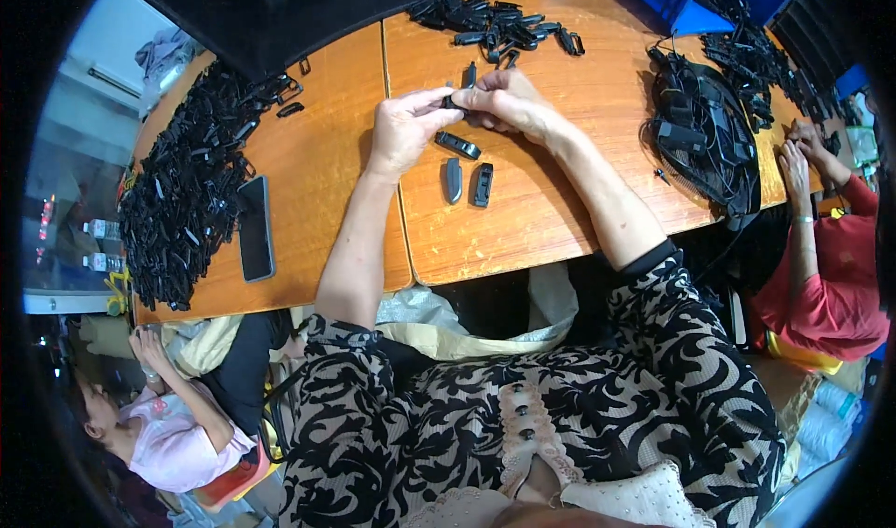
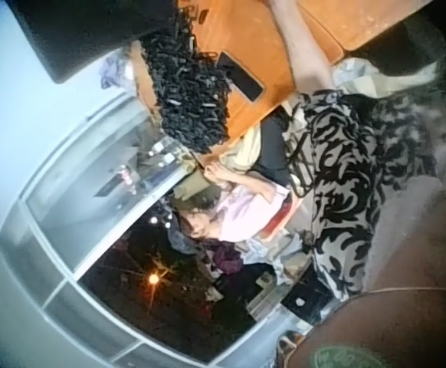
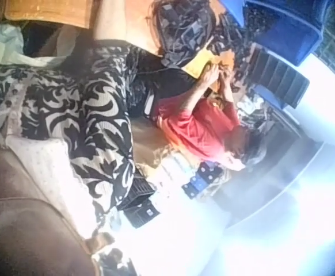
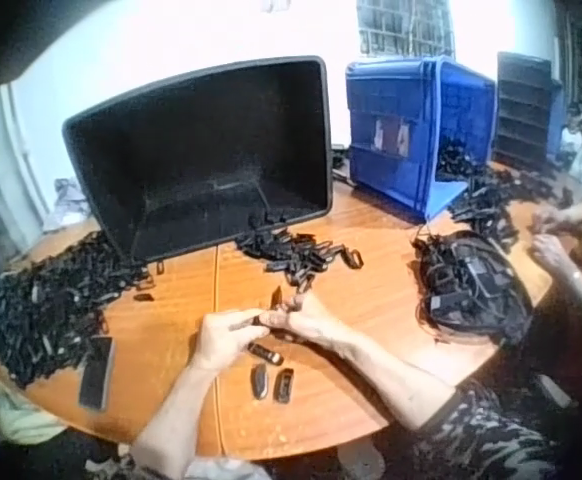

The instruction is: The person assembles small black plastic buckle components by hand on a production table.

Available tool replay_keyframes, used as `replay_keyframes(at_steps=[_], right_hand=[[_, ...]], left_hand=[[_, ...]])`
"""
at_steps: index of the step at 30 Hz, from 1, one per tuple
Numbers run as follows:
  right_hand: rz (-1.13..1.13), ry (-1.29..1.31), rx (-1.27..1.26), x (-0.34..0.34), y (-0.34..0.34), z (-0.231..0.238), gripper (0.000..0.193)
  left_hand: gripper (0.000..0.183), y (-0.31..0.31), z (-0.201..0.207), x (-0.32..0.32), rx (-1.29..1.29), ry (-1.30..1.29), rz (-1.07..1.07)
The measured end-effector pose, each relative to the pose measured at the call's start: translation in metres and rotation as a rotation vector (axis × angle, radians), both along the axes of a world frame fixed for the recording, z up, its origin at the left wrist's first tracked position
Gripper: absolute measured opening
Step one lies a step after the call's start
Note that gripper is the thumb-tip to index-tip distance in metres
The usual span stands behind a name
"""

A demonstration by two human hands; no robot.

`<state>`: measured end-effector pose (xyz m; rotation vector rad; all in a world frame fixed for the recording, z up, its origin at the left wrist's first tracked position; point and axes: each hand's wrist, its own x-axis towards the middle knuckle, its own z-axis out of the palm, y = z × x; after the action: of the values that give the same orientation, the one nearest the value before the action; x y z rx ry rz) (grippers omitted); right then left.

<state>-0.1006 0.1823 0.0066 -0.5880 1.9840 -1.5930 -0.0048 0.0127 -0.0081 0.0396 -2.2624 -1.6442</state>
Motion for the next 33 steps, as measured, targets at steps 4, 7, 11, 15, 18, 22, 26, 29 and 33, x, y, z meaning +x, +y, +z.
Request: replay_keyframes(at_steps=[4,7,11,15,18,22,26,29,33], right_hand=[[0.22,-0.157,-0.093,0.006,0.009,0.009,0.032],[0.332,-0.128,-0.188,-0.002,0.009,0.001,0.03],[0.133,0.151,0.069,0.011,-0.009,0.001,0.036],[0.072,0.523,0.023,0.005,-0.007,-0.013,0.046],[-0.041,0.981,0.423,0.004,-0.012,-0.01,0.046],[-0.157,1.045,0.52,-0.004,-0.005,-0.018,0.034],[-0.195,1.077,0.477,-0.002,-0.011,-0.02,0.022],[-0.279,1.099,0.443,-0.005,-0.009,-0.023,0.02],[-0.305,1.15,0.447,-0.008,0.004,-0.023,0.016]], left_hand=[[0.027,-0.009,0.005,-0.002,0.252,0.025,-0.14],[0.033,-0.016,0.01,-0.002,-0.068,0.084,-0.182],[0.031,-0.025,0.011,0.002,-0.141,-0.076,-0.144],[0.032,-0.033,0.019,0.005,-0.436,0.073,-0.189],[0.04,-0.048,0.025,0.003,-0.591,0.013,-0.29],[0.044,-0.035,0.043,-0.046,-0.148,-0.277,-0.222],[0.038,-0.028,0.026,-0.115,-0.578,-0.109,0.074],[0.03,-0.014,0.006,-0.121,-0.866,0.051,0.088],[0.026,-0.01,-0.001,-0.095,-0.694,0.1,0.111]])
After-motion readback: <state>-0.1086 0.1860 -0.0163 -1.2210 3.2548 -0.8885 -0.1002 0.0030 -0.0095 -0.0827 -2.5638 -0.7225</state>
